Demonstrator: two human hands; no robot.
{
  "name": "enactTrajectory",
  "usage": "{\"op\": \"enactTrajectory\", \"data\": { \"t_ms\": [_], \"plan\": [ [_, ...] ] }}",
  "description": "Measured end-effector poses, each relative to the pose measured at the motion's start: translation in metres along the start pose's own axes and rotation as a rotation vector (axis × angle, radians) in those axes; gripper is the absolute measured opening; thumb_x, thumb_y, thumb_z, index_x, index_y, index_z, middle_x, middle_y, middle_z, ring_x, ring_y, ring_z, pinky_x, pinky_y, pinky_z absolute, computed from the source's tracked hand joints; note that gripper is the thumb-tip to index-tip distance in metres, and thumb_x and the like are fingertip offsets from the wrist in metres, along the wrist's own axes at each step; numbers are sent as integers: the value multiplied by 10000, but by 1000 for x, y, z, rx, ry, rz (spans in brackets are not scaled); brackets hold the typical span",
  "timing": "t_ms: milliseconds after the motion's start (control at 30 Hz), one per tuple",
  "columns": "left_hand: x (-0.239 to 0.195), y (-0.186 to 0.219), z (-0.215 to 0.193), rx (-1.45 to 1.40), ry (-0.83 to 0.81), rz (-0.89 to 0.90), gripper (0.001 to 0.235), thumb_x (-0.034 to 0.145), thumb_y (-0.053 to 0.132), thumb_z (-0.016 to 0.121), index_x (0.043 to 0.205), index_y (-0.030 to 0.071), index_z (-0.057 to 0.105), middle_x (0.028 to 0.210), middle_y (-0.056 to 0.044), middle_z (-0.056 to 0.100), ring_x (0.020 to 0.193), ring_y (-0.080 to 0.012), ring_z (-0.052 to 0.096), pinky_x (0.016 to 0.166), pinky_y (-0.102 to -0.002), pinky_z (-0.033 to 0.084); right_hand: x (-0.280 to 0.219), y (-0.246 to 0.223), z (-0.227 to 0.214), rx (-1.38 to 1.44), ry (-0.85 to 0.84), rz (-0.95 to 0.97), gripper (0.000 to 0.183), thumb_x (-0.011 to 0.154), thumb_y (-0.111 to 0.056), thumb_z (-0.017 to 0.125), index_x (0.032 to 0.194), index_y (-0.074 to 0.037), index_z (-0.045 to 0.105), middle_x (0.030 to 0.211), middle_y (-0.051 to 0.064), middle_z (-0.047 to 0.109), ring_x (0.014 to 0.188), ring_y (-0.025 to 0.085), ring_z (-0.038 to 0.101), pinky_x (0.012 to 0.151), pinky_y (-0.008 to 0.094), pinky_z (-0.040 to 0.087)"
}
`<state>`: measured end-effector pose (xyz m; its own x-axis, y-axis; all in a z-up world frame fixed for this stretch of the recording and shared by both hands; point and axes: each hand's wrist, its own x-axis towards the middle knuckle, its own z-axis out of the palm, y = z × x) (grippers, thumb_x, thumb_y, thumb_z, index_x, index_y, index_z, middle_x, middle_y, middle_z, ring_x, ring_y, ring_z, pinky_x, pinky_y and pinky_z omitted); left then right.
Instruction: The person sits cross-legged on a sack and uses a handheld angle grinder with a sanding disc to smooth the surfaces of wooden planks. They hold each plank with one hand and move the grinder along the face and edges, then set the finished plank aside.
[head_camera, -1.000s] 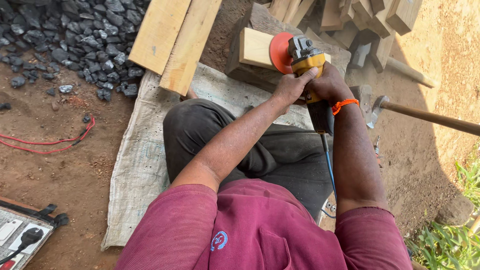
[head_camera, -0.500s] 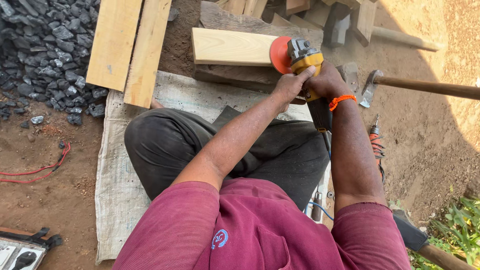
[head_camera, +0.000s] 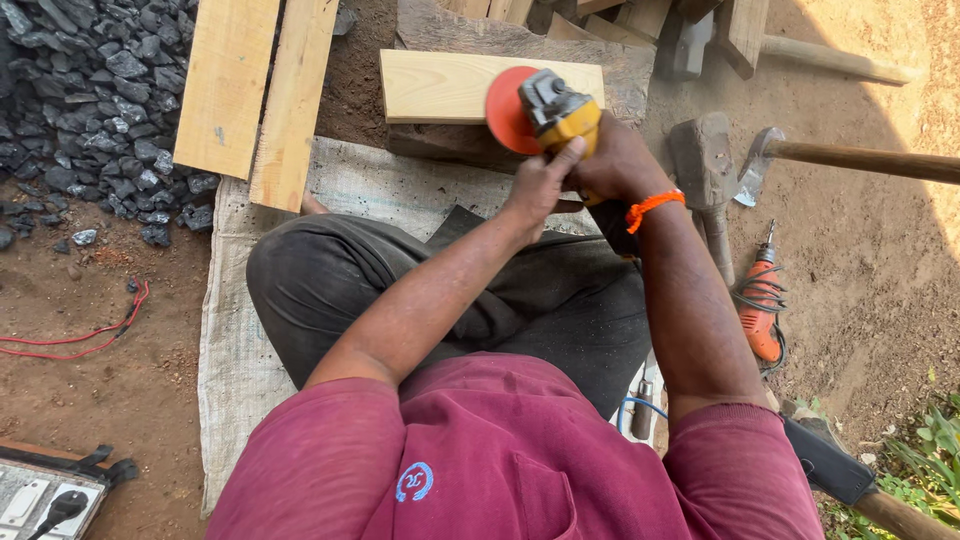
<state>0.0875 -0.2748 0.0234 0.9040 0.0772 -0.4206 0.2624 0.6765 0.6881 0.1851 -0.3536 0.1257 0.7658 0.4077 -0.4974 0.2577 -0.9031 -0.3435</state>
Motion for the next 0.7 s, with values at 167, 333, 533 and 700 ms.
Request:
{"op": "enactTrajectory", "data": {
  "t_ms": [167, 333, 533, 700],
  "plan": [
    [-2, 32, -25, -26, -3, 47, 867, 888, 676, 637, 1352, -51, 553, 1191, -201, 676, 1102, -270, 703, 882, -422, 652, 23, -38, -3, -73, -43, -19, 759, 690, -307, 860, 1319, -13, 552, 1166, 212, 714, 1088, 351, 699, 946, 445, 562],
    [25, 36, -18, -48, 5, -74, 797, 877, 635, 630, 1302, -34, 548, 1181, -190, 668, 1084, -257, 715, 826, -456, 693, 32, -36, -17, -22, -55, -8, 733, 676, -260, 853, 1327, -57, 584, 1174, 166, 725, 1068, 310, 713, 934, 431, 567],
    [54, 21, 9, 31, -35, -121, 787, 848, 676, 654, 1182, -36, 665, 1031, -151, 688, 909, -232, 724, 670, -382, 650, 39, 5, -30, 96, -50, 45, 610, 716, -204, 830, 1267, -29, 635, 1121, 142, 746, 993, 259, 738, 867, 402, 599],
    [65, 20, 28, 32, -50, -133, 757, 808, 677, 670, 1113, -16, 692, 981, -112, 690, 857, -226, 720, 653, -376, 643, 49, 35, -36, 88, -71, 36, 541, 740, -159, 816, 1237, -15, 661, 1096, 142, 754, 965, 252, 738, 852, 402, 597]
  ]
}}
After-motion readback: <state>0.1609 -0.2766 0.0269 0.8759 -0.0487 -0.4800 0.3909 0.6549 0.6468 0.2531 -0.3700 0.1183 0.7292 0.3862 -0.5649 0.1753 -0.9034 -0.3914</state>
